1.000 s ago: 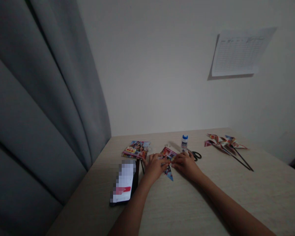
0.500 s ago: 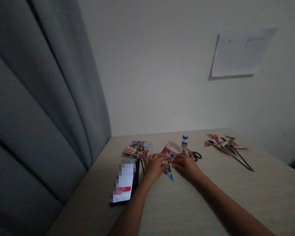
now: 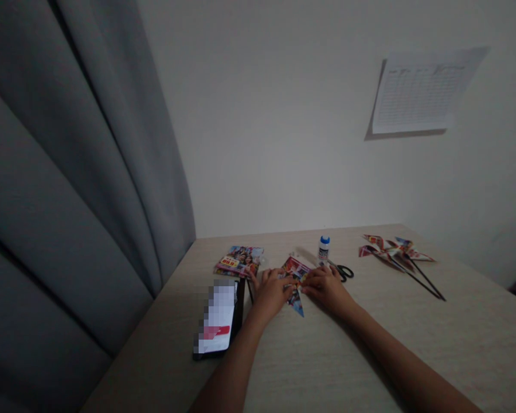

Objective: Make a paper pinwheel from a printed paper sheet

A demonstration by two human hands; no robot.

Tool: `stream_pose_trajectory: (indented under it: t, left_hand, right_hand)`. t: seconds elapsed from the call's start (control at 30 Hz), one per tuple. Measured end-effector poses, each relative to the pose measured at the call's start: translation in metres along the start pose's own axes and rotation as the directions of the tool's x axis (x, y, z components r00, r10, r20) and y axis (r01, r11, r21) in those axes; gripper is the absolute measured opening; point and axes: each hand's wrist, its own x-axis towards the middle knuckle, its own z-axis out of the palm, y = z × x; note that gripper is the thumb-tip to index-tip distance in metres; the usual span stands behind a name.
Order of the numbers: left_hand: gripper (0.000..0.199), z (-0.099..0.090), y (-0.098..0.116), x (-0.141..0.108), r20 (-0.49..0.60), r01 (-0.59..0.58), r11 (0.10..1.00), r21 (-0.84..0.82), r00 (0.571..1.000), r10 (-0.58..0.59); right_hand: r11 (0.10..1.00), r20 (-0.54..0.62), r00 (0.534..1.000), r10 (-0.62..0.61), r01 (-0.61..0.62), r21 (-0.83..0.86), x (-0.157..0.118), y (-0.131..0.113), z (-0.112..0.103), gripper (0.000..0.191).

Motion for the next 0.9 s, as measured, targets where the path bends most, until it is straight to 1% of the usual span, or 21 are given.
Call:
stream_pose_trajectory:
  t: [0.33,0.47,0.7,0.83,0.9]
  left_hand:
    - [0.024,-0.0002,-0.0007,0.0016,0.014,0.013,0.999,-0.047,1.0,-0.013]
    - [0.031,-0.0004,0.0001,0.0022,0.0,0.035,0.997,-0.068,0.999,-0.035]
    - [0.026,0.0021,-0.0004,0.0004,-0.019,0.013,1.0,0.005,1.0,-0.013]
    - [0.026,0.0033,-0.0017,0.0003,-0.044,-0.018,0.999,0.029,0.999,0.019]
    - [0.026,0.0027,-0.0019,0.0005,-0.039,-0.019,0.999,0.046,0.999,0.021]
  right_hand:
    - [1.0,-0.002,1.0,-0.007,0.007,0.002,0.0,-0.0001,-0.0001,0.016]
    - [1.0,-0.008,1.0,-0.01,0.01,0.012,0.0005,0.0019,0.0011,0.016]
    - [1.0,-0.016,0.999,-0.03,0.03,-0.004,0.0011,0.0045,0.0027,0.016]
    - [0.999,-0.005,1.0,-0.025,0.025,-0.02,0.0006,0.0035,0.0016,0.017]
    - [1.0,-0.002,1.0,-0.02,0.02,-0.022,0.0005,0.0031,0.001,0.018]
